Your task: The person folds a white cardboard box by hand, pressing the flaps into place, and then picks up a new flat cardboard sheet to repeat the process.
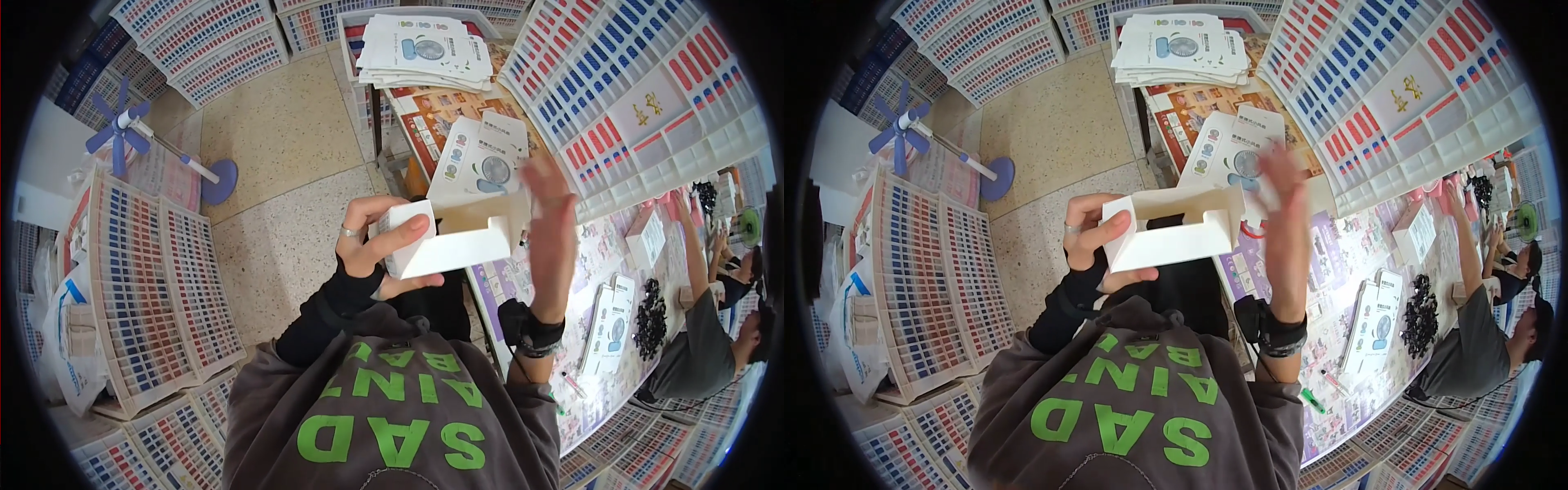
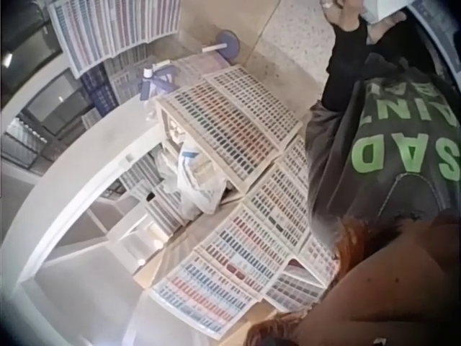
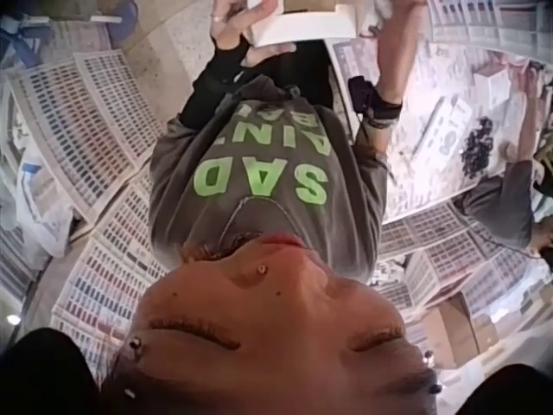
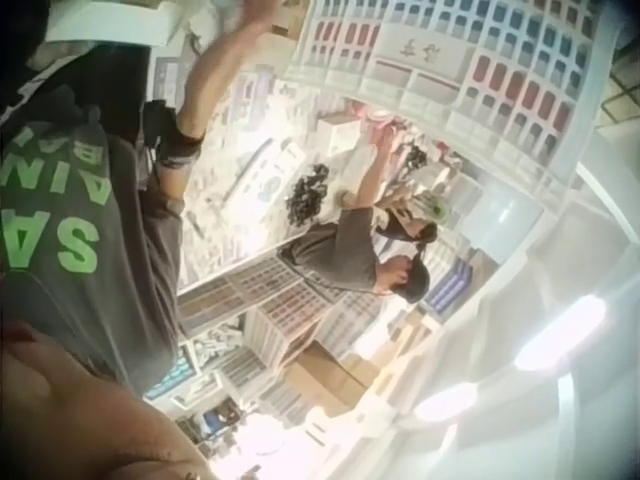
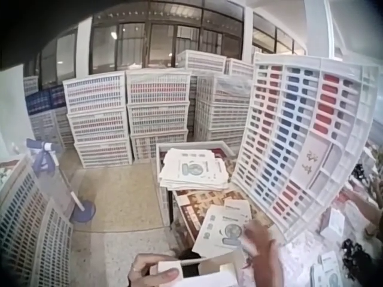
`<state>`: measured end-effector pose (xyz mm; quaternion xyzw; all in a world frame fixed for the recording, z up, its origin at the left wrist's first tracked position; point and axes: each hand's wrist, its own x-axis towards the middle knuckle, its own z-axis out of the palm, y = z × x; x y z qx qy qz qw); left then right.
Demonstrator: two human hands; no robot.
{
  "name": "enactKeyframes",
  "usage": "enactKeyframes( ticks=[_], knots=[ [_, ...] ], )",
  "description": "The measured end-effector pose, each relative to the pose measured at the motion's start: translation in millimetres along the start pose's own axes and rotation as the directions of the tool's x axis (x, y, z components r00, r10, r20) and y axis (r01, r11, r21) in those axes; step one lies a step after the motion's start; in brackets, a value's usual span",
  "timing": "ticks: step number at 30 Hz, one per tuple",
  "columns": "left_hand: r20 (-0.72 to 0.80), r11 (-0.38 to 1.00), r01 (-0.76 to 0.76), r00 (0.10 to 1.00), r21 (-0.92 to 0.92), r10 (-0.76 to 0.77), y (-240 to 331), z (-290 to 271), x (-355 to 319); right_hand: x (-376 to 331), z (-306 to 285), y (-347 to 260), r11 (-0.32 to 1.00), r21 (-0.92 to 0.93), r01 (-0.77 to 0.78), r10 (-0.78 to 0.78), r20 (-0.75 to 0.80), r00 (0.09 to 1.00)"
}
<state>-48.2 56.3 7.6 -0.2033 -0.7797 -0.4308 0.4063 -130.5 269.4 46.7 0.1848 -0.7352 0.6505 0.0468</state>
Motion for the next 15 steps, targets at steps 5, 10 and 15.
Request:
enactKeyframes(
  ticks=[5,10,15],
  knots=[
    [-0.135,0.989,-0.004,0.991,-0.145,-0.016,-15,12,-4,-8,41,-3,0.798,0.513,-0.316,0.126,0.371,0.92],
    [0.013,0.914,0.158,0.986,-0.374,-0.165,-41,34,-47,-12,41,-9,0.854,0.401,-0.332,0.196,0.343,0.919],
    [0.115,0.859,0.316,0.949,-0.402,-0.295,-29,29,-44,-9,37,-18,0.828,0.428,-0.362,0.21,0.362,0.908]
  ],
)
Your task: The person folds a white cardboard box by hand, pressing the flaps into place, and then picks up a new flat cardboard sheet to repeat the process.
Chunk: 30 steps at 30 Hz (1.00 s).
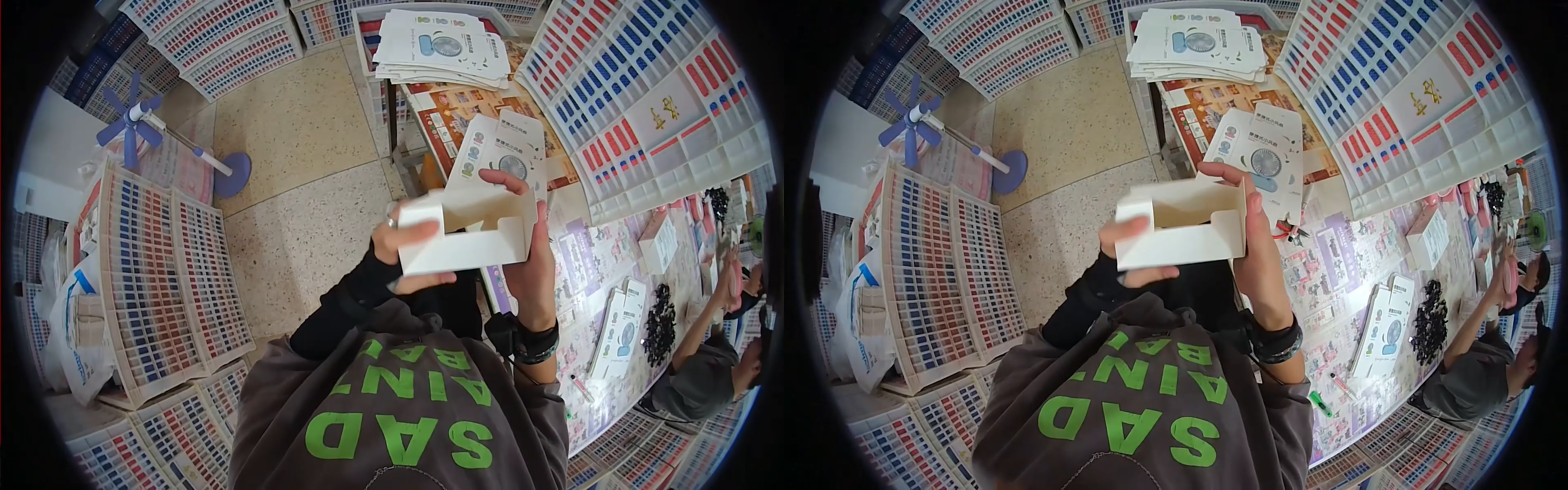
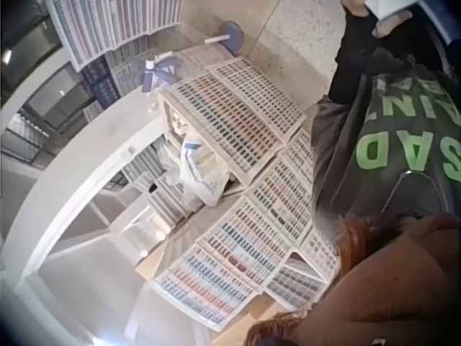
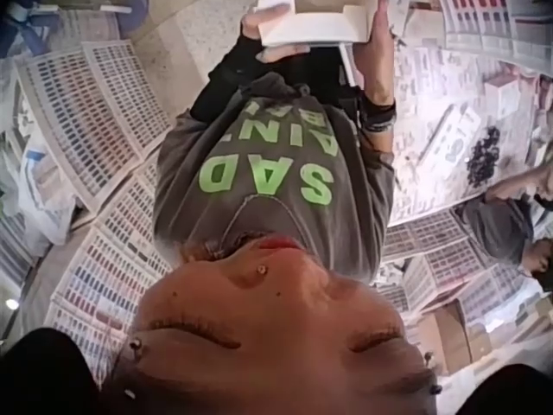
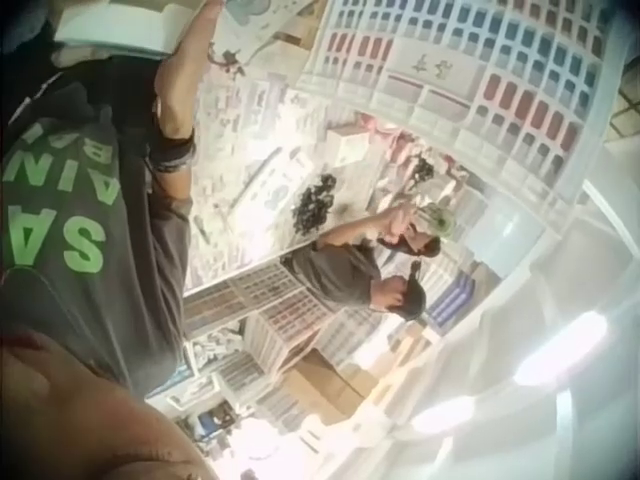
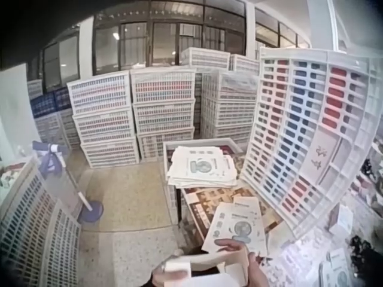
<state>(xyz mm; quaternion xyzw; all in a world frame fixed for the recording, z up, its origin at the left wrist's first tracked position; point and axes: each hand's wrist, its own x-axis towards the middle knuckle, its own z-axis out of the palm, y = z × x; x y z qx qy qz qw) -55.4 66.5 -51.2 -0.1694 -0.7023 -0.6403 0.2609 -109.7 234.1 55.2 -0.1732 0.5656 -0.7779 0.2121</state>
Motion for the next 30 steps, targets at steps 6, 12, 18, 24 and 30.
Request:
enactKeyframes(
  ticks=[6,12,18,24,30],
  knots=[
    [0.001,0.955,-0.24,0.97,0.174,0.243,22,-21,32,-2,-3,10,0.99,0.142,0.021,-0.032,0.079,0.996],
    [0.148,0.908,-0.258,0.964,0.331,0.22,34,-31,27,1,0,13,0.972,0.232,-0.024,0.011,0.056,0.998],
    [-0.013,0.999,-0.051,0.999,-0.014,0.051,36,-18,17,-5,11,29,0.98,0.133,0.145,-0.135,-0.078,0.988],
    [-0.171,0.818,-0.149,0.942,0.555,0.288,47,-1,20,-44,25,-7,0.282,-0.856,0.433,-0.742,0.092,0.665],
    [-0.069,0.584,-0.281,0.861,0.761,0.505,39,6,31,-27,43,-27,0.949,-0.298,-0.1,0.064,-0.128,0.99]
  ],
)
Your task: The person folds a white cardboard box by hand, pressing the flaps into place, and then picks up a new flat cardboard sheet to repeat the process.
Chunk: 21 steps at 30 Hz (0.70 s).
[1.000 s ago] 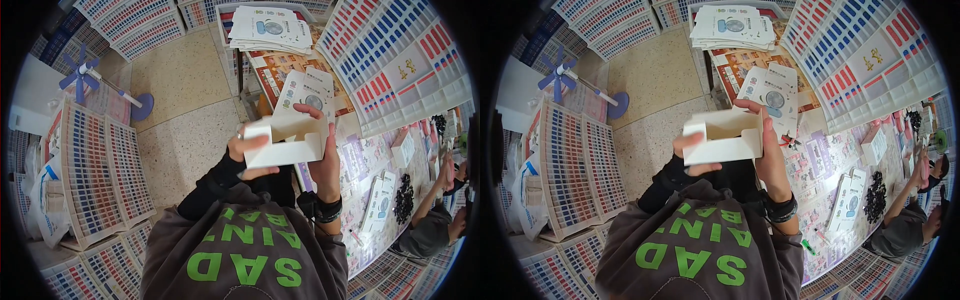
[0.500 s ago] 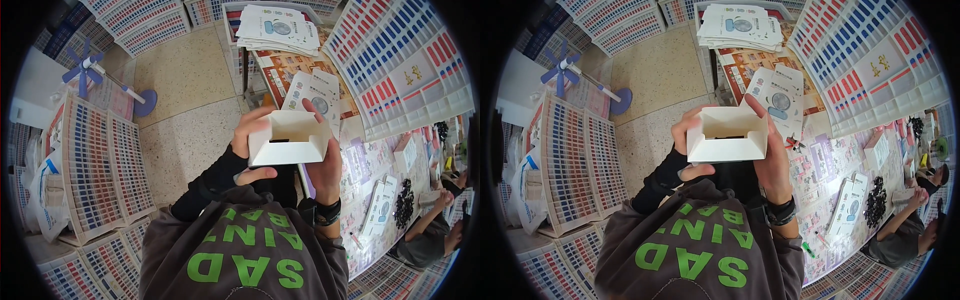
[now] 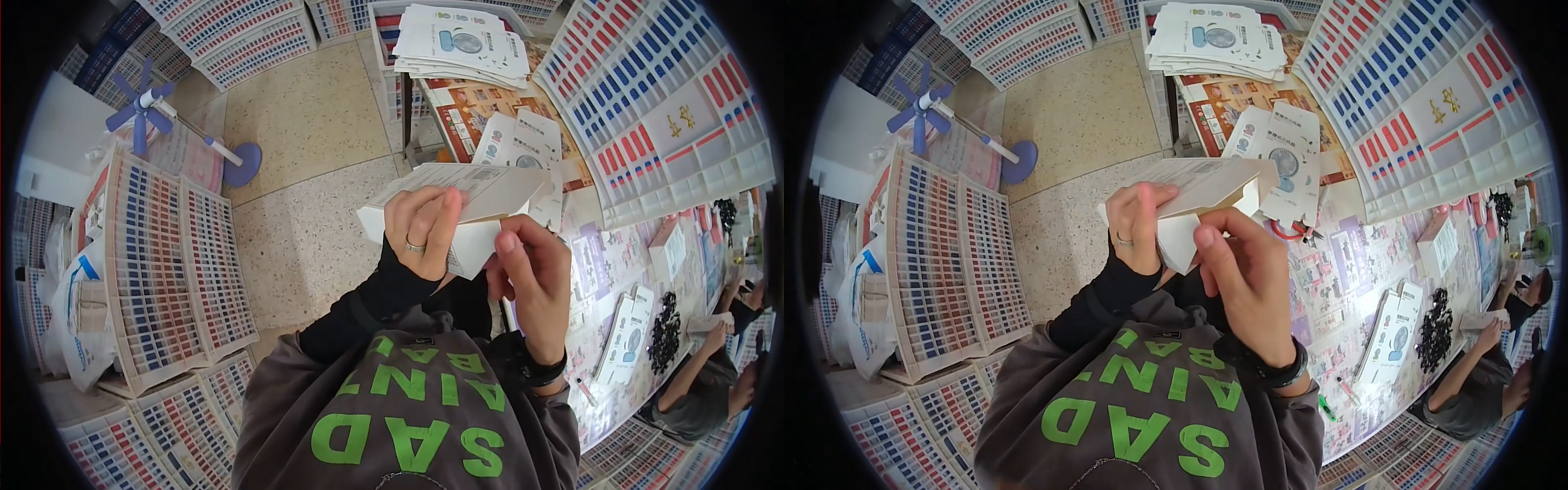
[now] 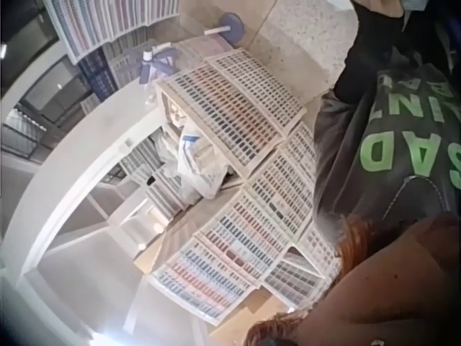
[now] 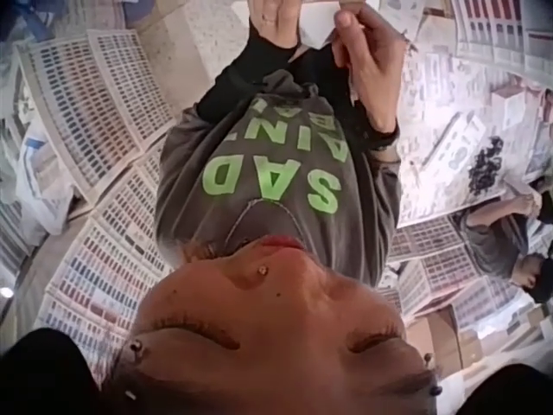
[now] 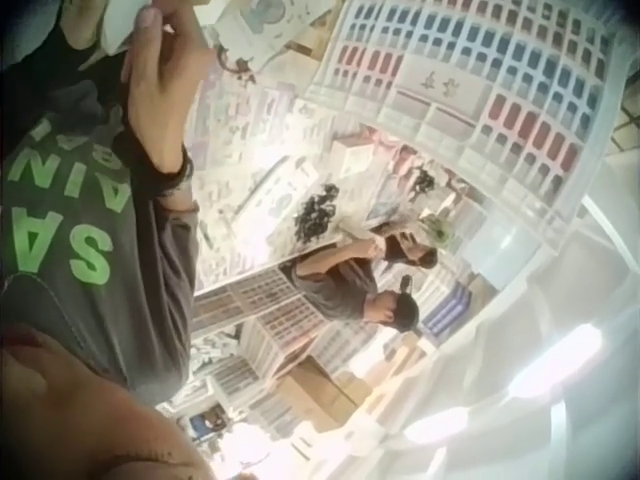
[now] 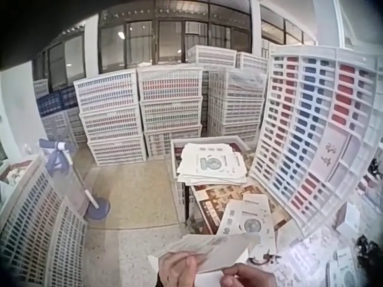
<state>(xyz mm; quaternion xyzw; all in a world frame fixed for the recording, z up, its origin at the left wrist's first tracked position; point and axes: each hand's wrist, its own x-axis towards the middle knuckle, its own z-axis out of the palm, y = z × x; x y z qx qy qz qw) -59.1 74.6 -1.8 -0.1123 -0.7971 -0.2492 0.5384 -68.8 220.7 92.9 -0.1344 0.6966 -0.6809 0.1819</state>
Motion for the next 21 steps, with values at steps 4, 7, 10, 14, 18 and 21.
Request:
enactKeyframes(
  ticks=[4,7,10,14,18,21],
  knots=[
    [-0.007,0.993,-0.076,0.997,0.093,0.077,-3,10,-8,2,-5,8,0.999,-0.008,-0.049,0.049,0.046,0.998],
    [-0.044,0.991,-0.097,0.994,0.094,0.102,-4,18,-9,6,-7,13,0.987,0.049,-0.151,0.147,0.078,0.986],
    [-0.056,0.992,-0.089,0.994,0.085,0.094,-6,22,-13,7,-4,15,0.994,-0.057,-0.09,0.094,0.071,0.993],
    [0.043,0.991,-0.115,0.993,0.066,0.112,-11,15,-17,12,-14,15,0.982,-0.182,-0.054,0.096,0.234,0.968],
    [0.014,0.996,-0.067,0.998,0.067,0.066,-3,17,-4,23,-23,14,0.952,0.119,-0.283,0.245,0.261,0.934],
    [-0.051,0.991,-0.077,0.995,0.107,0.082,-3,20,-1,30,-31,19,0.929,0.214,-0.303,0.224,0.326,0.918]
  ],
)
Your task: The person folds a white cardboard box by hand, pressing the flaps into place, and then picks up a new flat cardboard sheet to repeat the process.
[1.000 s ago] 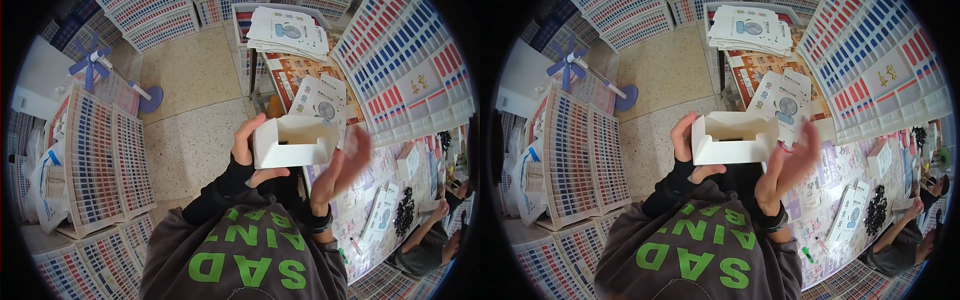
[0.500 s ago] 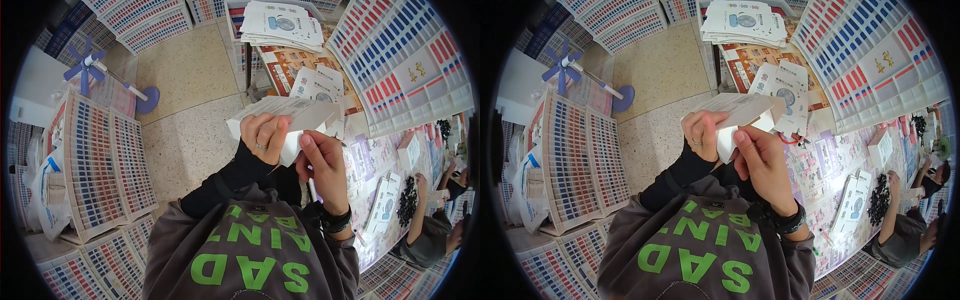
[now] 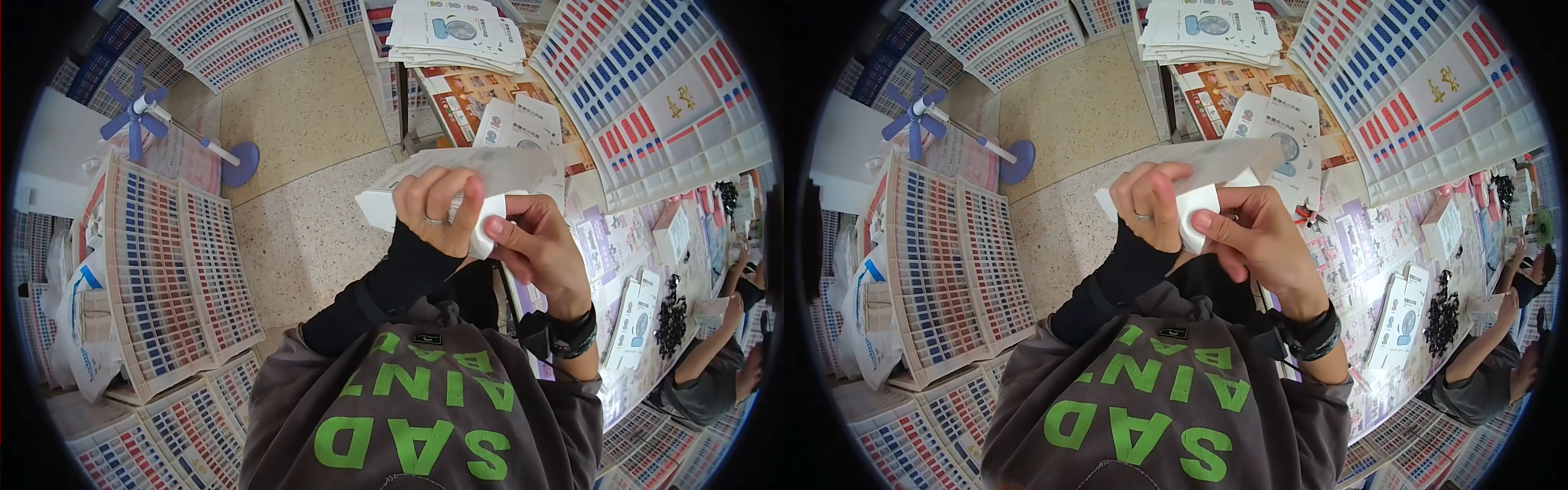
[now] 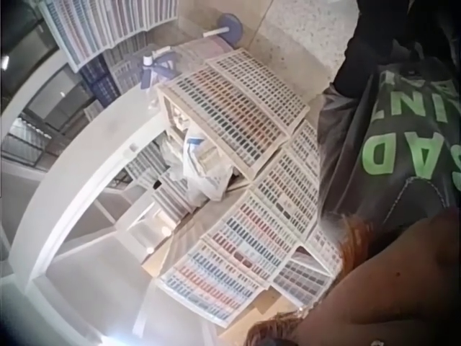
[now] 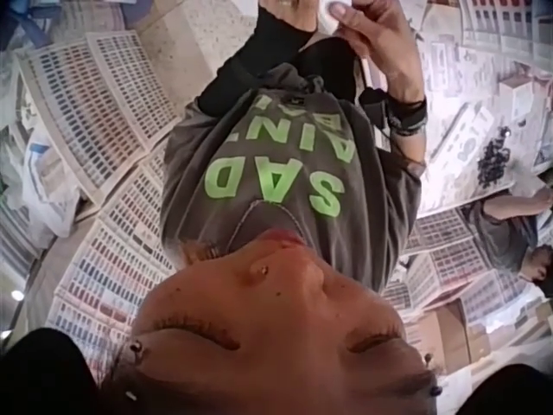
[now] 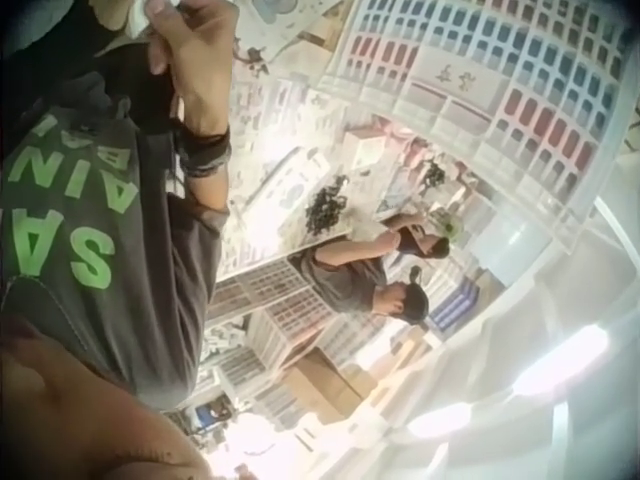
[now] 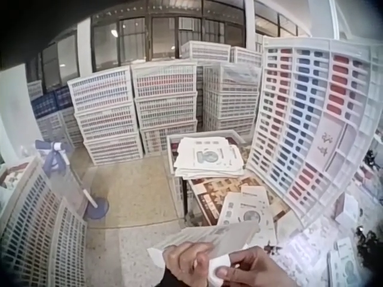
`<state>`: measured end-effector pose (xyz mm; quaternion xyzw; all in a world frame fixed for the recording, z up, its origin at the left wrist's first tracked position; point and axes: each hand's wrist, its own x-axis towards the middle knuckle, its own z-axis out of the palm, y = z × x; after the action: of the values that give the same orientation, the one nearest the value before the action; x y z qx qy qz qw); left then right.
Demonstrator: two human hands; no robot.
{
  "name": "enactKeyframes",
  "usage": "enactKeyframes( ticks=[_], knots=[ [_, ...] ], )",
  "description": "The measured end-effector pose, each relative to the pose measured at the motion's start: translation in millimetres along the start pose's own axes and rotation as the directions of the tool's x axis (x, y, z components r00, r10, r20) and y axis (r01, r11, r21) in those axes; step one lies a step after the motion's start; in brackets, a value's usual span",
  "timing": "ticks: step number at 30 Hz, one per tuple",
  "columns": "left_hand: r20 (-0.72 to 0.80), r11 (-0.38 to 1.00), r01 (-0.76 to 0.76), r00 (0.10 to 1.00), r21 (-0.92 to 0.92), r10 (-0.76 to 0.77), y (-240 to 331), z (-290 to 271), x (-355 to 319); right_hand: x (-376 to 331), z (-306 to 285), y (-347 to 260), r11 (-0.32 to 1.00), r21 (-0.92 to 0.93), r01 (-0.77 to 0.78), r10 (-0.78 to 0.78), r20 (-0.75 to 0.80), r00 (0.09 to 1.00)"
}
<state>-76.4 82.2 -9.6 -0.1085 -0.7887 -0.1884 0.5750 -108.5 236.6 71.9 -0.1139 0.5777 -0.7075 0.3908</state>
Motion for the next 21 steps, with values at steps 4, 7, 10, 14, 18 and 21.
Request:
enactKeyframes(
  ticks=[4,7,10,14,18,21],
  knots=[
    [0.075,0.996,-0.085,0.994,0.016,0.083,-2,4,-12,4,-6,-3,1.0,0.001,-0.019,0.019,0.072,0.997],
    [0.071,0.998,-0.056,0.996,-0.006,0.056,-2,11,-18,3,5,-9,0.982,-0.191,0.002,-0.016,-0.067,0.998],
    [0.071,0.995,0.079,0.995,-0.066,-0.074,6,7,-4,2,12,5,0.913,-0.375,0.158,-0.253,-0.22,0.942],
    [0.109,0.976,0.203,0.975,-0.077,-0.194,11,3,3,-4,20,17,0.666,-0.645,0.375,-0.639,-0.233,0.733],
    [0.095,0.98,0.196,0.977,-0.041,-0.192,15,4,3,-5,10,21,0.441,-0.838,0.321,-0.766,-0.164,0.622],
    [0.07,0.984,0.178,0.982,-0.017,-0.176,13,12,1,-1,9,21,0.434,-0.85,0.298,-0.753,-0.161,0.638]
  ],
)
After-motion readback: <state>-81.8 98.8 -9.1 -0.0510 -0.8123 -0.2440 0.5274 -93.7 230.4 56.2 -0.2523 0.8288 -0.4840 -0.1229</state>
